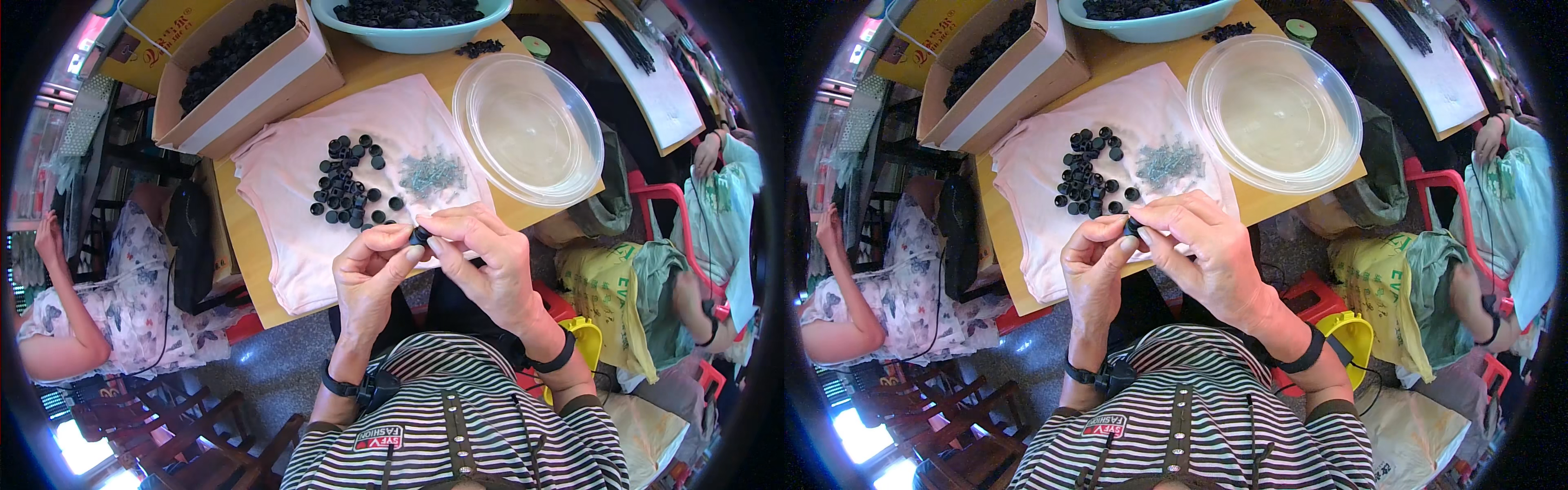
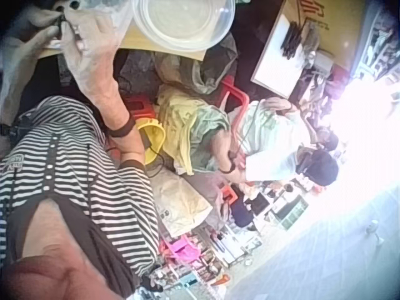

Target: Assembling small plastic components by attaching small clear/metallic inserts to black plastic caps.

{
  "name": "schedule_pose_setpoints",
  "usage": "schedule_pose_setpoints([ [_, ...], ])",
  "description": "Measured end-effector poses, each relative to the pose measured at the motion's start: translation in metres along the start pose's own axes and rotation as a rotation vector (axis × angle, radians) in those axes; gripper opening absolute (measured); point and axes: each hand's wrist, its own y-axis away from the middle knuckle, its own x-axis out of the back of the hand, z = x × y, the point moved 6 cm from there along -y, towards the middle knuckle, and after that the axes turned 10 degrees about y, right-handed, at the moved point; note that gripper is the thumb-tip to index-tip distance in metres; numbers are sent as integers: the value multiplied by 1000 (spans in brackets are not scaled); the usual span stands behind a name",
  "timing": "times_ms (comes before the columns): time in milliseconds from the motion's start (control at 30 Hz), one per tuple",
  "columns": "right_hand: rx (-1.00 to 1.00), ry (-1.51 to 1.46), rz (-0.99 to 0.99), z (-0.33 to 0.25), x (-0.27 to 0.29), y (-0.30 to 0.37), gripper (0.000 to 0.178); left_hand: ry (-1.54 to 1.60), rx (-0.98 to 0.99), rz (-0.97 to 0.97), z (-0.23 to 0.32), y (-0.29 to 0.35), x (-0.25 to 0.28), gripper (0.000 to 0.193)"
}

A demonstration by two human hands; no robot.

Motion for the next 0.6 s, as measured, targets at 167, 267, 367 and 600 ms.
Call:
schedule_pose_setpoints([
  [167,15,12,43,-2,-4,2,37,6,125,150,-8,2,11,19],
  [267,41,55,45,1,-7,3,38,66,165,133,-9,1,6,17],
  [367,60,91,66,4,-8,5,37,113,162,141,-12,3,5,16],
  [600,95,126,75,3,-4,2,34,184,158,182,-21,6,9,15],
])
